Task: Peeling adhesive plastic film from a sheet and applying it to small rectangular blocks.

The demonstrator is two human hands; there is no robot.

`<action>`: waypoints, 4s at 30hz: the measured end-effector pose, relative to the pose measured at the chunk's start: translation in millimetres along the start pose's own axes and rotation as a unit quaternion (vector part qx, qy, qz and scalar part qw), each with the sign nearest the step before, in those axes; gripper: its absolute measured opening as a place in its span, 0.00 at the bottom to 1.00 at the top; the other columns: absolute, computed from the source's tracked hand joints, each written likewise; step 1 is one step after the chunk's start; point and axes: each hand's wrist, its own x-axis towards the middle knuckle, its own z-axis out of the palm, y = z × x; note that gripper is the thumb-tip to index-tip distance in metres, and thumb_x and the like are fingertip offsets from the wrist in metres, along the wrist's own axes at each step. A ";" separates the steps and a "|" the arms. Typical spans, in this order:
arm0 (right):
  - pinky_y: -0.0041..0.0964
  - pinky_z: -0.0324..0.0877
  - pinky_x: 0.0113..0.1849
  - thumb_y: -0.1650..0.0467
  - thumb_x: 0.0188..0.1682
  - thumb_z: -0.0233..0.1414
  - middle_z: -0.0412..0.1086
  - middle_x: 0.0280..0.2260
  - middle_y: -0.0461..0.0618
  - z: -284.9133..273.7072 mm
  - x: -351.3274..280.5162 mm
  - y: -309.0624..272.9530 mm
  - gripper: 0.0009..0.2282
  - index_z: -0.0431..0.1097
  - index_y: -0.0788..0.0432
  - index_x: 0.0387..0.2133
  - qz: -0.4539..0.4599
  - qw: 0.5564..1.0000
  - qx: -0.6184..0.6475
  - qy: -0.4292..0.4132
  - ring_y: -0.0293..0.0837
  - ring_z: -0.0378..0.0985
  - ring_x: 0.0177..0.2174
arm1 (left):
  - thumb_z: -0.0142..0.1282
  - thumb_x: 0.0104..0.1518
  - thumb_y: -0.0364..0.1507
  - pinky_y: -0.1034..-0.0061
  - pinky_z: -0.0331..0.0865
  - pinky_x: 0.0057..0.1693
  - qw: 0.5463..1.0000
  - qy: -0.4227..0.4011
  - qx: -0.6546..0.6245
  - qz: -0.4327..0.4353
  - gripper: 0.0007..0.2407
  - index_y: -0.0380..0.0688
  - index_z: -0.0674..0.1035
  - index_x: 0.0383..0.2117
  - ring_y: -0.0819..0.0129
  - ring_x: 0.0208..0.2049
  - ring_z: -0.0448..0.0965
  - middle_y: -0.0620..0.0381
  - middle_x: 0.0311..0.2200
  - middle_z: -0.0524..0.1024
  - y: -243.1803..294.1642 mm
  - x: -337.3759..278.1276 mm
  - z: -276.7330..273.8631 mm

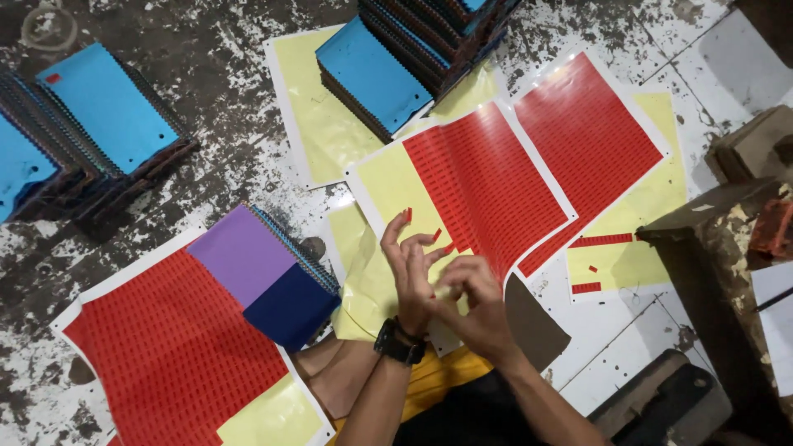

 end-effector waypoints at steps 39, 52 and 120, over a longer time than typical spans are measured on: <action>0.39 0.74 0.26 0.67 0.40 0.70 0.73 0.24 0.54 -13.5 33.5 44.2 0.12 0.80 0.60 0.33 0.051 0.956 -0.256 0.134 0.51 0.78 0.24 | 0.42 0.61 0.44 0.58 0.82 0.43 0.992 0.036 -0.117 -0.006 0.24 0.52 0.57 0.62 0.64 0.42 0.68 0.48 0.60 0.54 -27.8 6.3 -13.9; 0.36 0.74 0.39 0.75 0.41 0.67 0.69 0.37 0.54 -8.7 1.5 34.1 0.07 0.76 0.61 0.29 -0.011 0.998 -0.027 0.062 0.48 0.78 0.38 | 0.37 0.64 0.40 0.55 0.81 0.45 0.978 0.078 -0.189 -0.029 0.20 0.53 0.59 0.62 0.62 0.42 0.70 0.48 0.58 0.57 17.3 12.8 -5.2; 0.58 0.76 0.42 0.70 0.44 0.61 0.73 0.41 0.60 288.7 160.5 -4.3 0.17 0.76 0.54 0.48 -0.248 0.823 -0.326 -0.394 0.65 0.78 0.43 | 0.58 0.54 0.31 0.32 0.42 0.64 0.462 0.220 0.825 0.241 0.08 0.63 0.84 0.38 0.50 0.66 0.62 0.54 0.53 0.73 121.6 67.5 -250.7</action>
